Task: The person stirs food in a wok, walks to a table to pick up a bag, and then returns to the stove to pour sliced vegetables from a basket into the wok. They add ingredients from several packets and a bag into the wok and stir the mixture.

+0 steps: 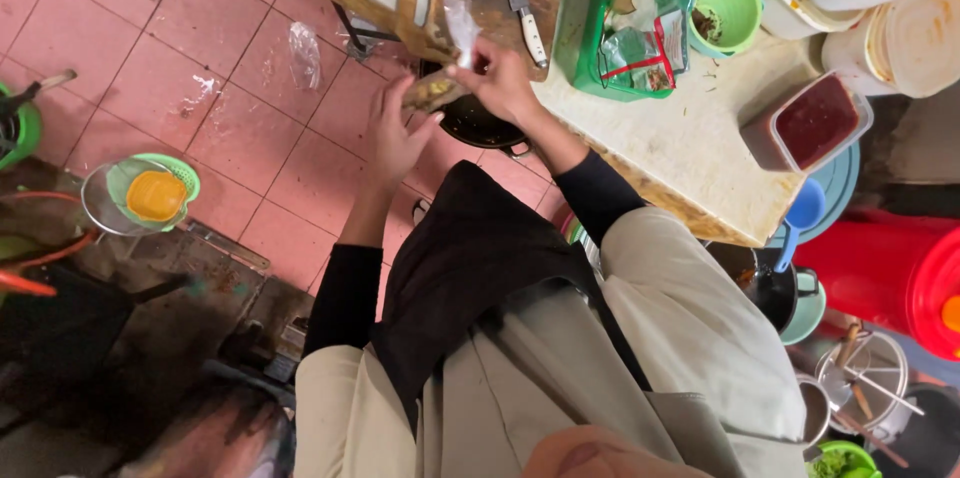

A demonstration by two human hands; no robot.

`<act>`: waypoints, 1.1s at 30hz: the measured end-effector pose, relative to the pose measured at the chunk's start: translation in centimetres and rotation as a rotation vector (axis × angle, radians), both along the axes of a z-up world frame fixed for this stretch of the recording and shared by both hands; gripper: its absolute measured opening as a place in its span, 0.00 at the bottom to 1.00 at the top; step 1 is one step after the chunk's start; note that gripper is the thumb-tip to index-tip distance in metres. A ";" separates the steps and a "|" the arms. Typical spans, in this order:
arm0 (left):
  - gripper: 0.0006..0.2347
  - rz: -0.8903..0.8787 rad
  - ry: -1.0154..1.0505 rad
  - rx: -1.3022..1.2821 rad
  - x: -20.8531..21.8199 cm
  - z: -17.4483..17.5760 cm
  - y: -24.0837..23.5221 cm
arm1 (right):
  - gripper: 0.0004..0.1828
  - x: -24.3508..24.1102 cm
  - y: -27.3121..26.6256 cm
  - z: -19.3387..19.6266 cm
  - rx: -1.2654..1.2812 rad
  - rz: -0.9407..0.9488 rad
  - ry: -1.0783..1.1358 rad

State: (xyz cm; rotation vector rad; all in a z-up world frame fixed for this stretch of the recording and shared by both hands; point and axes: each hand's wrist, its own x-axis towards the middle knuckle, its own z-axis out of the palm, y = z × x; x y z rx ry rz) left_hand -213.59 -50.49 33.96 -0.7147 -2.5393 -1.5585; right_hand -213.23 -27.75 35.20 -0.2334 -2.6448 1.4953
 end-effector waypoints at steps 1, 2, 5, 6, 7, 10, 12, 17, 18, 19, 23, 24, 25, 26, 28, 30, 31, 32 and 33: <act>0.26 -0.024 0.030 0.029 -2.1 1.5 1.7 | 0.15 -1.9 -1.2 1.3 -0.058 0.047 0.049; 0.26 -0.036 0.029 0.031 -4.0 0.7 2.8 | 0.15 -3.0 -1.1 2.1 -0.057 0.035 0.048; 0.25 -0.087 0.065 0.198 -9.5 -2.1 5.6 | 0.12 -6.2 0.2 2.5 -0.157 0.139 0.181; 0.16 -0.015 -0.138 0.177 -11.3 -3.2 6.2 | 0.15 -7.2 1.5 1.5 -0.243 0.090 0.205; 0.07 0.053 -0.342 0.152 -13.2 -4.3 6.8 | 0.19 -8.2 2.8 0.5 -0.328 0.040 0.230; 0.04 -0.026 -0.329 0.349 -17.2 -6.6 8.2 | 0.28 -8.6 9.5 -9.6 0.675 -0.188 0.046; 0.02 -0.082 -0.405 0.406 -20.1 -8.5 9.8 | 0.33 -8.3 10.8 -14.4 0.741 -0.216 -0.048; 0.02 -0.128 -0.565 0.471 -25.7 -11.5 13.0 | 0.37 -6.5 13.0 -21.1 0.739 -0.255 -0.330; 0.02 -0.134 -0.605 0.454 -26.8 -11.1 13.5 | 0.33 -6.1 13.0 -20.6 0.652 -0.285 -0.367; 0.02 -0.140 -0.644 0.436 -27.9 -10.6 13.9 | 0.30 -5.6 12.9 -20.1 0.564 -0.316 -0.402; 0.13 -0.191 -0.669 0.550 -30.7 -10.9 13.8 | 0.31 -3.9 8.0 -7.7 0.559 -0.362 -0.308; 0.09 -0.202 -0.688 0.523 -31.3 -11.7 13.8 | 0.31 -3.7 6.7 -4.8 0.614 -0.322 -0.241; 0.06 -0.214 -0.707 0.494 -31.8 -12.5 13.7 | 0.32 -3.5 5.3 -1.8 0.669 -0.281 -0.173; 0.06 -0.234 -0.716 0.487 -31.9 -12.4 13.7 | 0.32 -3.3 4.4 -1.5 0.668 -0.302 -0.184; 0.04 -0.225 -0.631 0.430 -32.0 -12.0 13.9 | 0.34 -2.8 2.3 -0.7 0.725 -0.258 -0.181; 0.05 -0.265 -0.453 0.294 -31.3 -9.3 13.9 | 0.37 -3.3 0.7 -0.6 0.760 -0.294 -0.207; 0.07 -0.277 -0.265 0.168 -31.0 -8.0 13.9 | 0.39 -3.7 0.0 -0.5 0.796 -0.305 -0.224; 0.07 -0.296 -0.264 0.174 -30.7 -7.2 14.1 | 0.39 -4.1 -0.4 -0.6 0.803 -0.324 -0.228; 0.08 -0.257 -0.128 0.136 -30.5 -6.6 14.2 | 0.40 -4.6 -0.9 -0.6 0.834 -0.352 -0.243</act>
